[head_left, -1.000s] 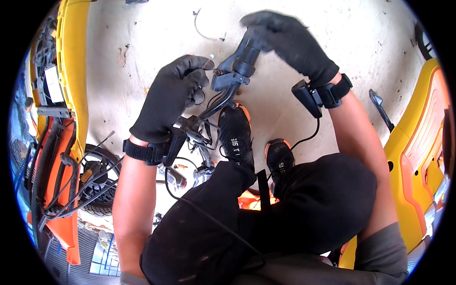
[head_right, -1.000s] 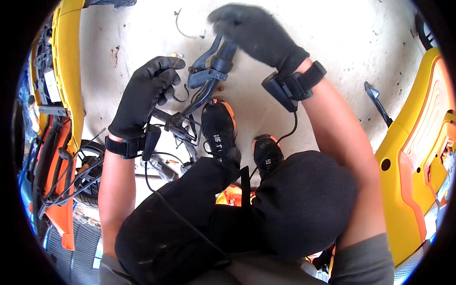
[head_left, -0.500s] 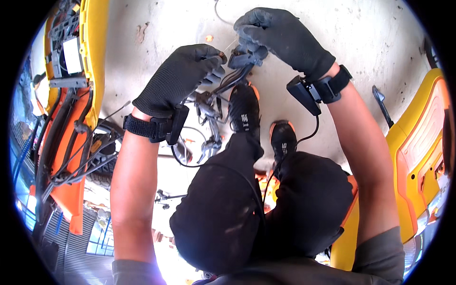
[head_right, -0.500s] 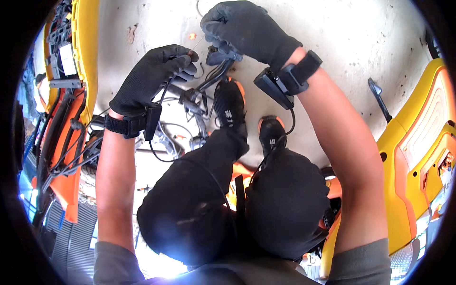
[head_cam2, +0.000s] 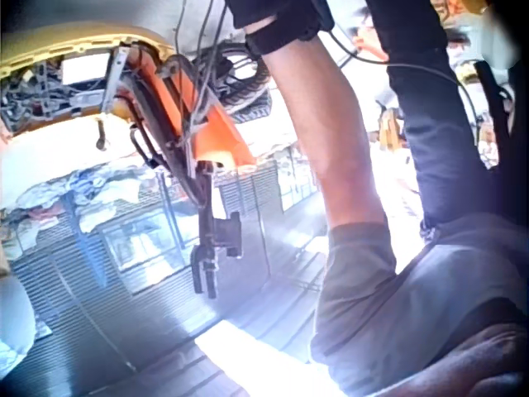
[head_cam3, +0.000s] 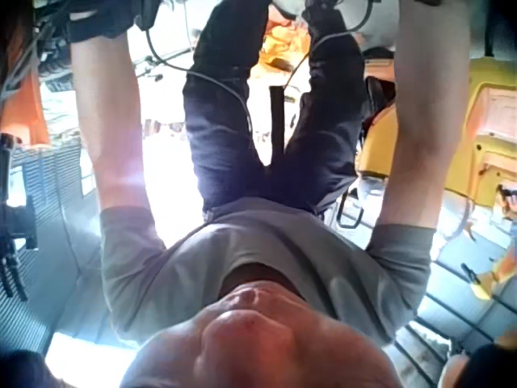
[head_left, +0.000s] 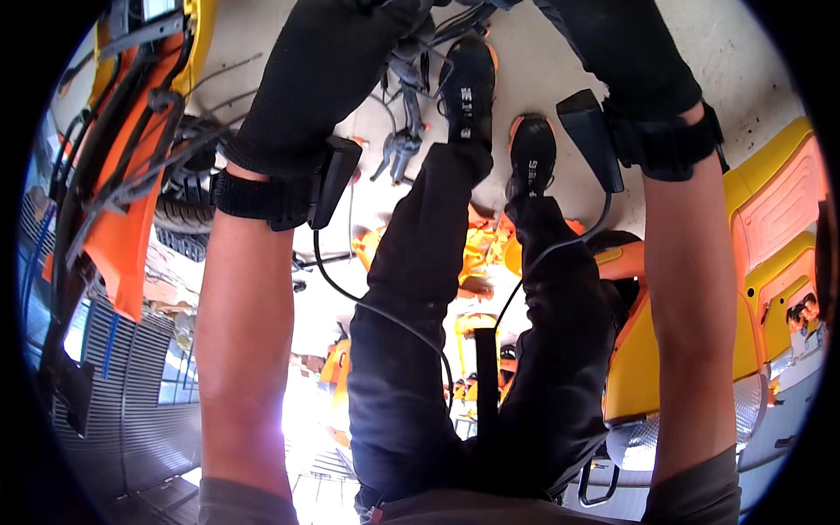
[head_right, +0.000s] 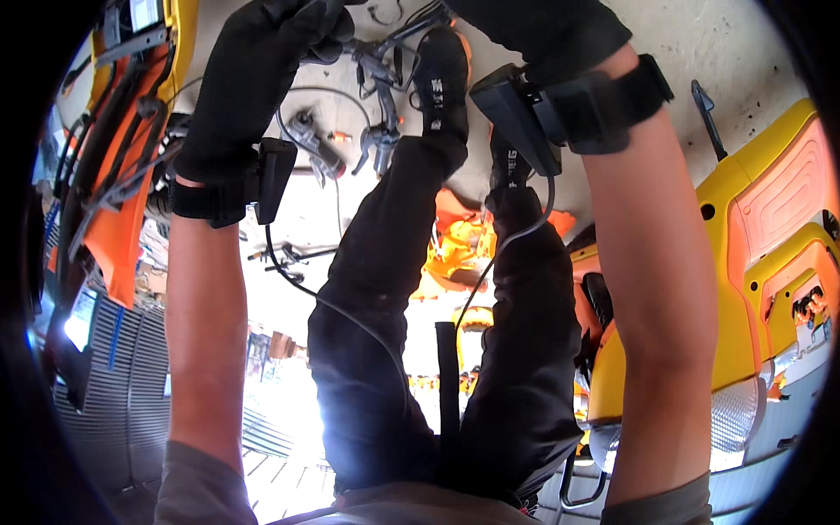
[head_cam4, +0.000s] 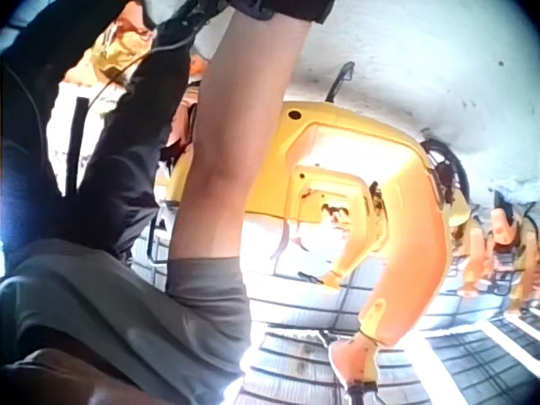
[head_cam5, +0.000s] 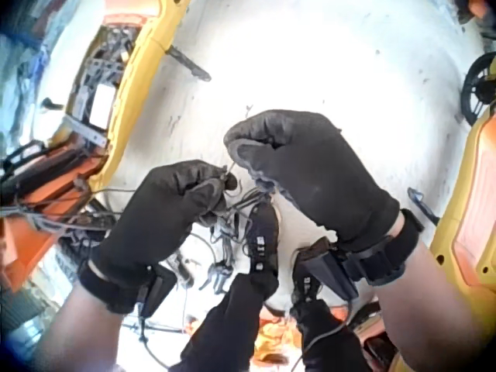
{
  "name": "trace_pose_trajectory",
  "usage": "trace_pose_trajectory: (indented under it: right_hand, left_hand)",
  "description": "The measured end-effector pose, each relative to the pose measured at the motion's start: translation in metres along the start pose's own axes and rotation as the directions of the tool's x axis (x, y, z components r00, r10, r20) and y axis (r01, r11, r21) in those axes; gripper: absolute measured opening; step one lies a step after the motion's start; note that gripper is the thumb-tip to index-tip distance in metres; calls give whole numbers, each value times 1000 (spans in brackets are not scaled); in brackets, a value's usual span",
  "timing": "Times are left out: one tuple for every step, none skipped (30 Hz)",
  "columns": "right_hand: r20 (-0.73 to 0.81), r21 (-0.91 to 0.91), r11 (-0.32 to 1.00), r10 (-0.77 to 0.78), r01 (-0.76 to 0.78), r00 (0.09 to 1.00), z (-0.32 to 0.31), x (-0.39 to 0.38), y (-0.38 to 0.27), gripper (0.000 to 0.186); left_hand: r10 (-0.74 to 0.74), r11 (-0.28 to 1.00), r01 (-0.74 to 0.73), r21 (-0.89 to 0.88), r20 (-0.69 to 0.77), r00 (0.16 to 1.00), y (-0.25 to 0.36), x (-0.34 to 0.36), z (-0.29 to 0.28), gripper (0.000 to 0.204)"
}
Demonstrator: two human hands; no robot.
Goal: The person uses wrenches and pliers to disassemble components of a motorcycle front fork and wheel assembly while sitting on the floor of a service bay. They loosen nuts and bolts, remove a long cable, and handle various small mechanical parts.
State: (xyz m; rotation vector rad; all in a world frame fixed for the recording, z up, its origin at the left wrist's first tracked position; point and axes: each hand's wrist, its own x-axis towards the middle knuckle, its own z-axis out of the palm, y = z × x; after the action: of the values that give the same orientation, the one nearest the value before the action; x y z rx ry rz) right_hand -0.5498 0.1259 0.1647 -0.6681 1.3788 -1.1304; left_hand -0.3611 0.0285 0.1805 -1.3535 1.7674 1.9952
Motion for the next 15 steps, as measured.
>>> trace_pose_trajectory:
  right_hand:
    - [16, -32, 999, 5, -5, 1000, 4, -9, -9, 20]
    - [31, -65, 998, 10, -8, 999, 7, -18, -19, 20]
    - [61, -63, 998, 3, 1, 998, 13, -27, -25, 20]
    - [89, -66, 998, -8, 14, 996, 19, -38, -33, 20]
    - [112, -58, 997, 54, -48, 992, 21, -48, -40, 20]
    - [133, -53, 993, 116, -110, 984, 23, -58, -49, 19]
    - [107, -61, 997, 55, -48, 993, 31, -71, -57, 19]
    - [62, -89, 994, 72, -66, 995, 39, -85, -65, 19]
    - [97, -116, 993, -7, 18, 995, 42, -100, -79, 20]
    - [103, -174, 984, -3, 21, 995, 44, -120, -91, 21]
    - [72, -54, 998, 32, -28, 997, 51, -141, -113, 22]
    - [90, -107, 993, -44, 54, 995, 52, -157, -123, 22]
    - [126, -248, 964, -63, 93, 990, 56, -174, -141, 22]
    - [87, -259, 961, -79, 100, 993, 63, -192, -161, 23]
    - [151, -303, 946, -75, 118, 986, 61, -212, -181, 25]
  left_hand:
    - [-1, 1000, 2, 17, -9, 1000, 6, -11, 2, 26]
    - [1, 999, -1, 36, -17, 1000, 14, -22, 4, 26]
    - [7, 998, -6, 56, -25, 1000, 21, -34, 6, 26]
    - [51, 990, -44, 131, -47, 998, 29, -47, 9, 24]
    - [103, 974, -87, 208, -68, 992, 37, -62, 14, 22]
    - [161, 949, -130, 287, -89, 983, 44, -78, 18, 19]
    - [144, 971, -109, 212, -159, 977, 52, -97, 28, 15]
    - [136, 984, -105, 146, -219, 966, 59, -116, 37, 13]
    - [106, 984, -140, -109, -267, 958, 68, -141, 50, 11]
    - [167, 980, -129, 152, -269, 948, 76, -163, 50, 11]
    - [146, 978, -92, 187, -302, 942, 91, -189, 56, 4]
    - [145, 976, -76, 205, -347, 926, 94, -207, 66, 5]
    - [140, 980, -85, 181, -316, 938, 105, -229, 69, 7]
    - [105, 994, -88, 65, -346, 932, 119, -250, 79, 9]
    - [95, 994, -105, -11, -326, 941, 130, -270, 84, 14]
